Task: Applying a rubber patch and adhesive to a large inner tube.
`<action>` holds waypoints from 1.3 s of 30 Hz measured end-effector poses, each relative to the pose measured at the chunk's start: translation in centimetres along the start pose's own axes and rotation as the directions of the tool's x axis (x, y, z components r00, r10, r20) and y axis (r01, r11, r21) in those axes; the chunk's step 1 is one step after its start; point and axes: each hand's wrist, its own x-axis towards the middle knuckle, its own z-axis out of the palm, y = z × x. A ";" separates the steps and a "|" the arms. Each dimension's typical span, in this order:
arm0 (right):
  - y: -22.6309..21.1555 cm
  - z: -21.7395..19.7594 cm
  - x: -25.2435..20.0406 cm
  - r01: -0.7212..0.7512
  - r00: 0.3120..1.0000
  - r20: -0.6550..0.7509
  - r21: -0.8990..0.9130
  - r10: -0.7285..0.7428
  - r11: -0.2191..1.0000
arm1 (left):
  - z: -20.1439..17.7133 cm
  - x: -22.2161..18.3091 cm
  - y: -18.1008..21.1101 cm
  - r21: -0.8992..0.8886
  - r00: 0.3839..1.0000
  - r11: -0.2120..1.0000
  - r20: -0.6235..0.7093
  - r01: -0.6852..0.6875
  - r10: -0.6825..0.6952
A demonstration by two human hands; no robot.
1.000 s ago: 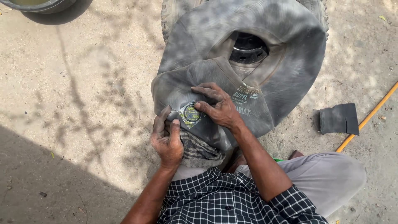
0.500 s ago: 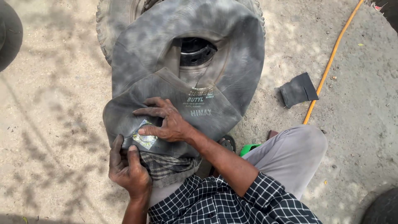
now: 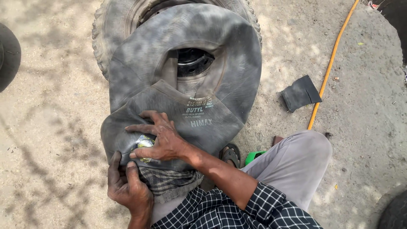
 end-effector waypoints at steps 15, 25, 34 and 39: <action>0.4 -1.8 -3.5 0.053 0.998 0.017 0.202 -0.057 0.978 | -0.4 -0.1 -1.0 -0.008 1.000 1.000 -0.012 -0.009 0.009; 4.8 0.2 1.2 0.043 0.999 -0.021 0.188 -0.040 0.981 | -0.5 0.4 -1.3 -0.015 1.000 1.000 0.017 -0.022 0.022; 1.6 -1.2 -3.1 0.093 0.995 0.019 0.247 -0.101 0.965 | -0.6 -0.1 -1.4 -0.016 0.999 0.999 -0.016 -0.038 0.038; 0.0 -0.1 -0.5 0.022 1.000 -0.023 0.016 -0.022 1.000 | -0.1 0.2 -0.6 0.063 0.999 0.997 0.001 -0.043 0.043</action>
